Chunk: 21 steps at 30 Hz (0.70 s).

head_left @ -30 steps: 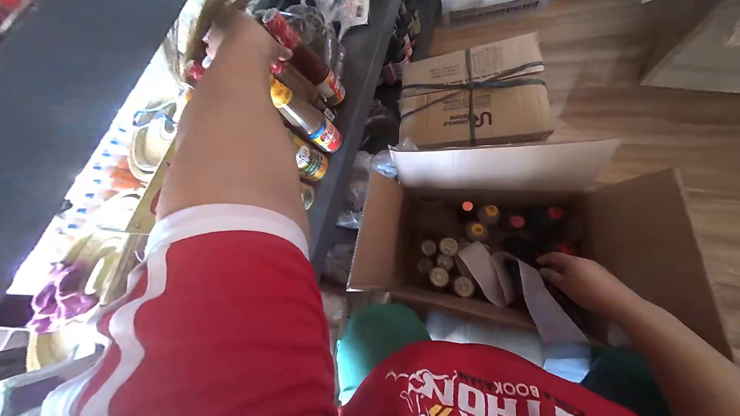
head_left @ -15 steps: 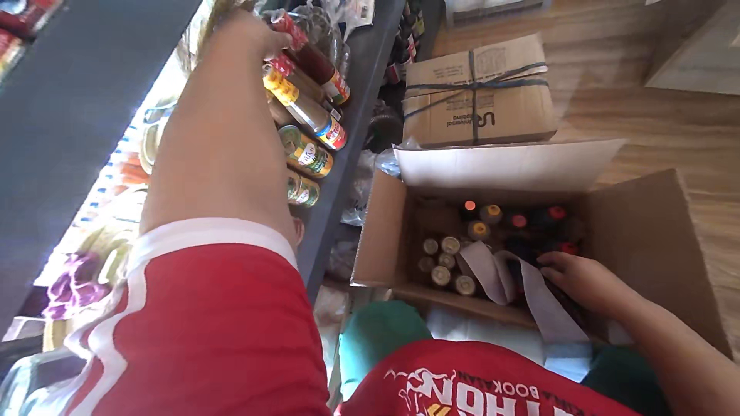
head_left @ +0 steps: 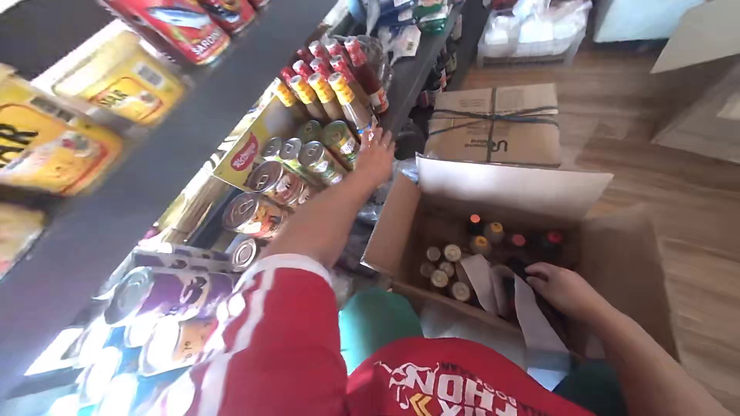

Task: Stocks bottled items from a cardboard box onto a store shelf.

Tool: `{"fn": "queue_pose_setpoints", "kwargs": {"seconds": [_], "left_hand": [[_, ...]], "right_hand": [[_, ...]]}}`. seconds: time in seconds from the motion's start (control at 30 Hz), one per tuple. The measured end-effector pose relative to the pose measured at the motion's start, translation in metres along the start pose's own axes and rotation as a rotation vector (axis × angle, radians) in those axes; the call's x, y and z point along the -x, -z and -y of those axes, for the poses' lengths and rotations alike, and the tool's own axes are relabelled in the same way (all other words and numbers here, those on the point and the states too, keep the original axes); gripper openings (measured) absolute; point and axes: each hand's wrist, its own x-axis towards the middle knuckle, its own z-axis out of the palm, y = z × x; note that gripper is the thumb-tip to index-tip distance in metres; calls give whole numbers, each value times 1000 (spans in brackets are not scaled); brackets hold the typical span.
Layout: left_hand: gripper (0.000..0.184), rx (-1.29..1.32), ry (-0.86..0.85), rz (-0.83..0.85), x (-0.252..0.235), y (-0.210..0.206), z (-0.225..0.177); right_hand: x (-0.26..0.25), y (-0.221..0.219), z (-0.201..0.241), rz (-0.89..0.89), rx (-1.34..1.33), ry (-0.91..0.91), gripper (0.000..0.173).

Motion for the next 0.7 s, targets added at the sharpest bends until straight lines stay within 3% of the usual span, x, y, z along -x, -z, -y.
{"fn": "queue_pose_setpoints", "kwargs": {"seconds": [0.1, 0.2, 0.7], "left_hand": [[75, 45, 153, 111, -9, -32, -4], [80, 77, 253, 130, -15, -42, -6], [92, -35, 385, 203, -22, -47, -28]], "right_hand": [[3, 0, 1, 8, -16, -13, 34], [3, 2, -6, 14, -28, -28, 36], [9, 9, -5, 12, -35, -26, 36]]}}
